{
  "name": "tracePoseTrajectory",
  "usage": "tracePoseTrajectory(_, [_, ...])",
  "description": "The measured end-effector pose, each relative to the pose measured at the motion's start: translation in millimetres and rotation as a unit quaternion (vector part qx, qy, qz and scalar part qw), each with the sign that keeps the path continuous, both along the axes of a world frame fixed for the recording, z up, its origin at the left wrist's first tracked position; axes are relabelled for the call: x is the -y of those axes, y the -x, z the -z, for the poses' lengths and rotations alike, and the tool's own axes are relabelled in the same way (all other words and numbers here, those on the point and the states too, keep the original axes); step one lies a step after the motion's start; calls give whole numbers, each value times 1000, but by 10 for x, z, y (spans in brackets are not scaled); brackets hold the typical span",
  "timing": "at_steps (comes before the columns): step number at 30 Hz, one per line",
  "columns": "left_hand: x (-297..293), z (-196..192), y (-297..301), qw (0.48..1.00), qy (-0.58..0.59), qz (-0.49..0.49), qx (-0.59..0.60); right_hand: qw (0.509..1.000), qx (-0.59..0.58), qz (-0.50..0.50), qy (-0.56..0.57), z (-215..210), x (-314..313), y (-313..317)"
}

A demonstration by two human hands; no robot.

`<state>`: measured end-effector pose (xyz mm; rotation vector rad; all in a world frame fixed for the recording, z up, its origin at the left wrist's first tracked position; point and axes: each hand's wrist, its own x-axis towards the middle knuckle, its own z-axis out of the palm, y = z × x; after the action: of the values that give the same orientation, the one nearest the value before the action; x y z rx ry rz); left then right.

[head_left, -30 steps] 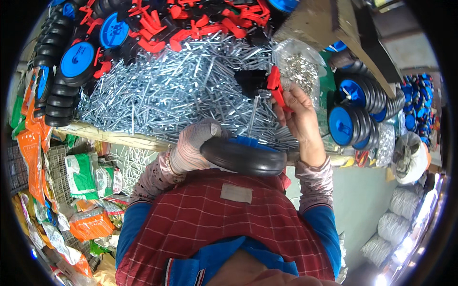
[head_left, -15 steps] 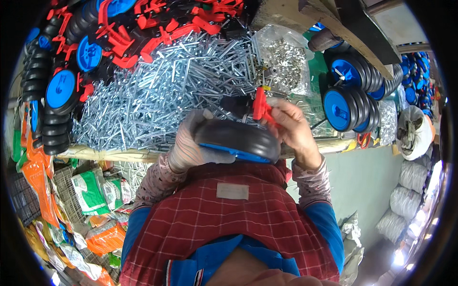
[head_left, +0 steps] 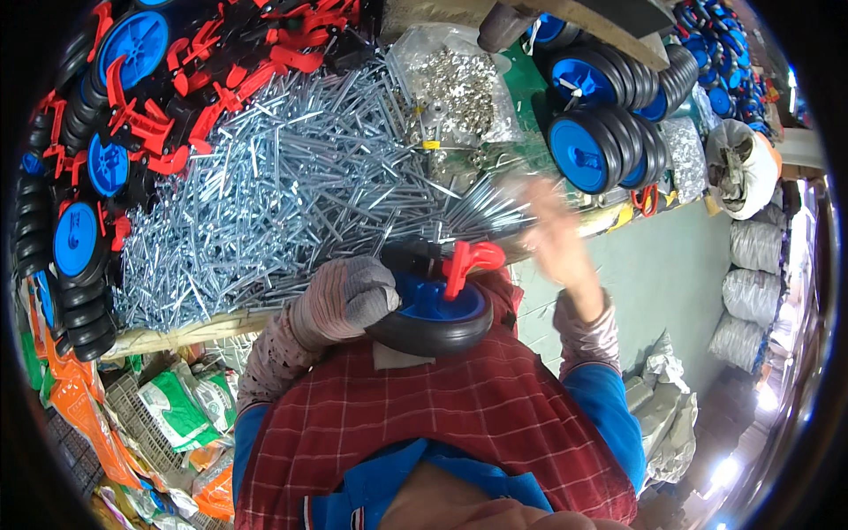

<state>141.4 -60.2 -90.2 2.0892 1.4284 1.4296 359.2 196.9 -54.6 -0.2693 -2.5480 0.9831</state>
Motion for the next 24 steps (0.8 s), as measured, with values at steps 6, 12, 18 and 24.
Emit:
tracePoseTrajectory(6, [281,28,-160,998,43,-25,-31,886,24,385,-256,-95,-432,-252])
tracePoseTrajectory(12, [201,-69,-356,998,46,-36,17,901,7,346,-260,-79,-452,-193])
tracePoseTrajectory(18, [169,-53,-441,998,51,-44,-9,851,118,388,-333,-91,-567,-129])
tracePoseTrajectory(24, [145,-125,-442,993,116,-24,-20,811,150,400,-399,31,-677,-116])
